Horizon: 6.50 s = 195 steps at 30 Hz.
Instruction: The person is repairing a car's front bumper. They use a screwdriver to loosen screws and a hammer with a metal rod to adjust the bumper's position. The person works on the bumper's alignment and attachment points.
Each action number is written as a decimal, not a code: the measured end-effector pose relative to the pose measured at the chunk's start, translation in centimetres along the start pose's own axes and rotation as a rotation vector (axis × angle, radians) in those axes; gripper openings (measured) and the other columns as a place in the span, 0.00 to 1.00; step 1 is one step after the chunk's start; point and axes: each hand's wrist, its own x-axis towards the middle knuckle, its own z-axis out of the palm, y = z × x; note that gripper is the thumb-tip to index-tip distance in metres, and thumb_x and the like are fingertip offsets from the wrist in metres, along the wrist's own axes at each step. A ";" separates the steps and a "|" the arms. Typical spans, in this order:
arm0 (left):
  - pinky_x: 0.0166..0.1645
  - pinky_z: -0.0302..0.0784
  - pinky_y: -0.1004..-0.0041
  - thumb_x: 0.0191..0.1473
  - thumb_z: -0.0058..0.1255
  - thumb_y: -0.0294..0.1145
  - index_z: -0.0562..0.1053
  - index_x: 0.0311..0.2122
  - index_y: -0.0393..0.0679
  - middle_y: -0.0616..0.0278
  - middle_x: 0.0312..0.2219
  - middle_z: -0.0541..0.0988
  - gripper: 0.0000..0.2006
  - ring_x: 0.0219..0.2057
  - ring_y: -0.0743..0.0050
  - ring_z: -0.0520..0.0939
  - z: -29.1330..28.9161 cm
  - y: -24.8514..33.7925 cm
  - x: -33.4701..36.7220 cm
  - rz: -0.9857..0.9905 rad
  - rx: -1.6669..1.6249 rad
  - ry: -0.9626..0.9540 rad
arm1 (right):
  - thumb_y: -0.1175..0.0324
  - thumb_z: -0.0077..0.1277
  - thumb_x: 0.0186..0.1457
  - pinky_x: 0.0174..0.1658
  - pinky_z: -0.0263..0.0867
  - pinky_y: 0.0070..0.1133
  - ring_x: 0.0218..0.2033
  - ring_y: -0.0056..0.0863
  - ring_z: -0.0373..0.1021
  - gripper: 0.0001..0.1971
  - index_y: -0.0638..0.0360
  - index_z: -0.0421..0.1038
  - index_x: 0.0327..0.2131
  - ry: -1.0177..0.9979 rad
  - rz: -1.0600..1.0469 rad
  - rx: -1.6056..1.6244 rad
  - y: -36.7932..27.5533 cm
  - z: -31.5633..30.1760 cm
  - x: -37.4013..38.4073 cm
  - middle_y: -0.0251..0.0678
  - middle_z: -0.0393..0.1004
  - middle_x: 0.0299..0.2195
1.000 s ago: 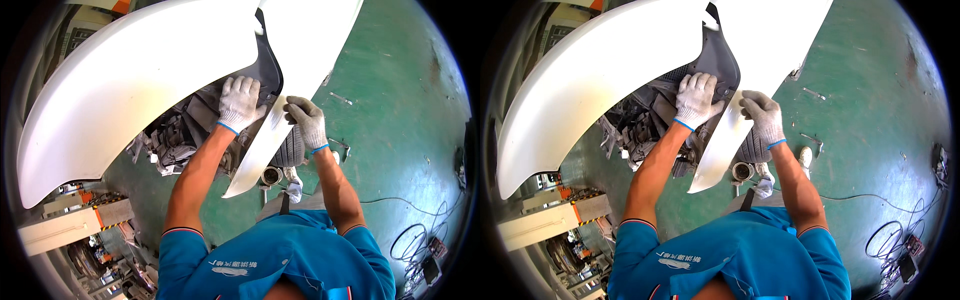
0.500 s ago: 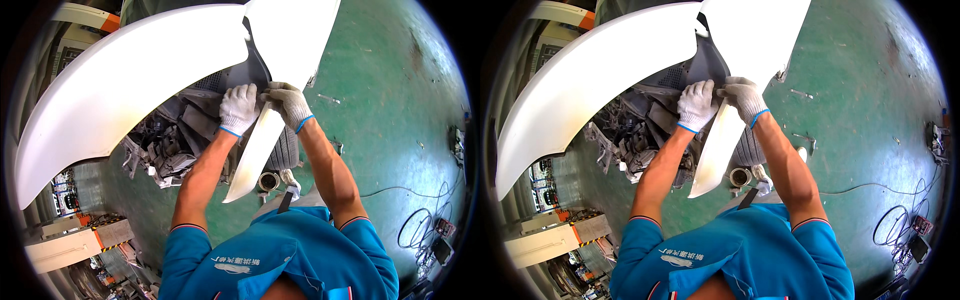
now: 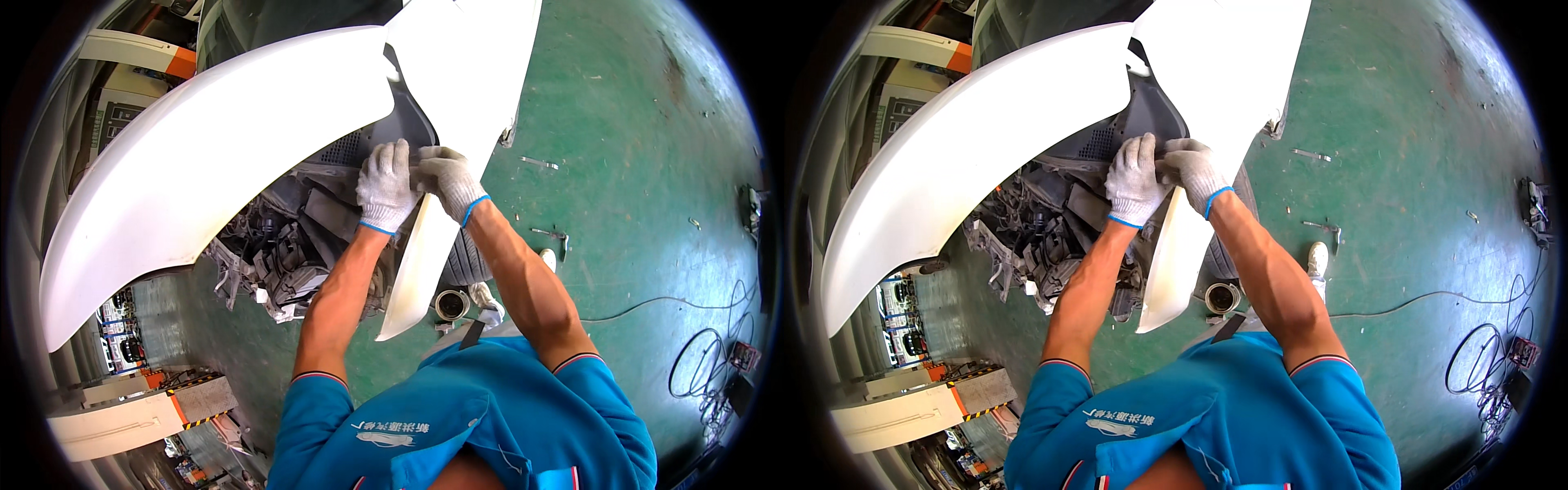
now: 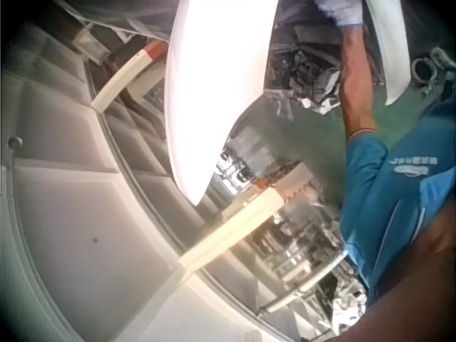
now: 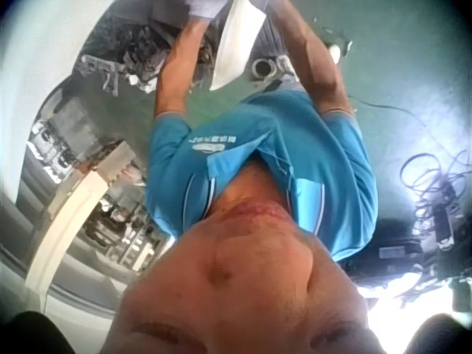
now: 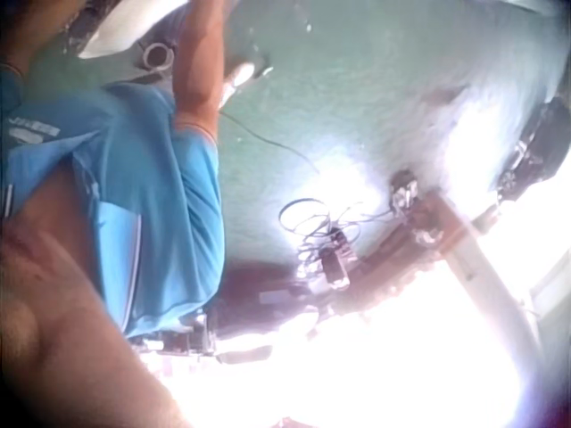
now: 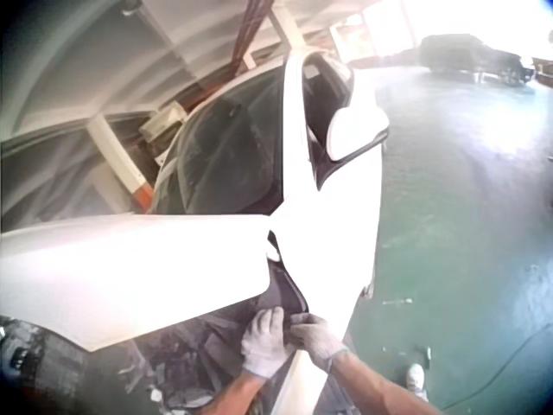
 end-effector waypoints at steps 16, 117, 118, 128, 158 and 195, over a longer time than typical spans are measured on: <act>0.54 0.78 0.50 0.45 0.65 0.38 0.65 0.57 0.44 0.48 0.50 0.77 0.33 0.49 0.43 0.82 -3.9 0.6 2.2 -0.307 -0.077 -0.495 | 0.64 0.54 0.60 0.41 0.77 0.29 0.34 0.35 0.80 0.10 0.55 0.82 0.39 0.144 -0.483 -0.944 -0.5 -3.1 -0.9 0.36 0.82 0.37; 0.65 0.68 0.54 0.60 0.59 0.41 0.73 0.58 0.44 0.52 0.56 0.74 0.23 0.61 0.49 0.72 -1.4 3.9 -4.9 -0.218 0.101 -0.041 | 0.61 0.60 0.49 0.39 0.74 0.27 0.31 0.30 0.80 0.19 0.58 0.83 0.44 0.775 0.533 -0.920 8.8 -52.3 -19.0 0.41 0.83 0.31; 0.63 0.71 0.55 0.63 0.56 0.44 0.74 0.57 0.43 0.51 0.55 0.75 0.22 0.58 0.48 0.74 -1.1 5.2 -5.0 -0.301 0.138 -0.064 | 0.60 0.59 0.48 0.45 0.76 0.30 0.36 0.39 0.82 0.20 0.57 0.83 0.44 0.779 0.486 -1.007 10.4 -56.3 -18.1 0.43 0.85 0.34; 0.55 0.75 0.64 0.69 0.45 0.39 0.74 0.56 0.30 0.48 0.49 0.79 0.22 0.49 0.55 0.79 4.3 7.6 -7.2 -0.806 0.370 0.241 | 0.64 0.47 0.59 0.56 0.72 0.43 0.60 0.46 0.70 0.25 0.47 0.69 0.62 0.349 0.832 -1.620 20.9 -78.5 4.4 0.41 0.66 0.64; 0.53 0.76 0.53 0.64 0.47 0.39 0.79 0.49 0.46 0.53 0.43 0.80 0.15 0.45 0.49 0.81 3.6 14.0 -2.8 -1.042 0.159 0.152 | 0.65 0.60 0.59 0.25 0.67 0.19 0.20 0.20 0.69 0.25 0.71 0.71 0.56 -0.437 0.180 -0.421 -19.0 -29.1 -4.4 0.34 0.76 0.27; 0.41 0.91 0.56 0.51 0.43 0.12 0.71 0.44 0.33 0.49 0.40 0.78 0.15 0.38 0.50 0.86 3.1 12.2 -1.4 -1.484 -1.928 1.723 | 0.62 0.60 0.55 0.37 0.74 0.33 0.32 0.40 0.80 0.17 0.54 0.78 0.47 -1.367 -0.939 -2.008 -18.9 4.0 1.4 0.40 0.83 0.32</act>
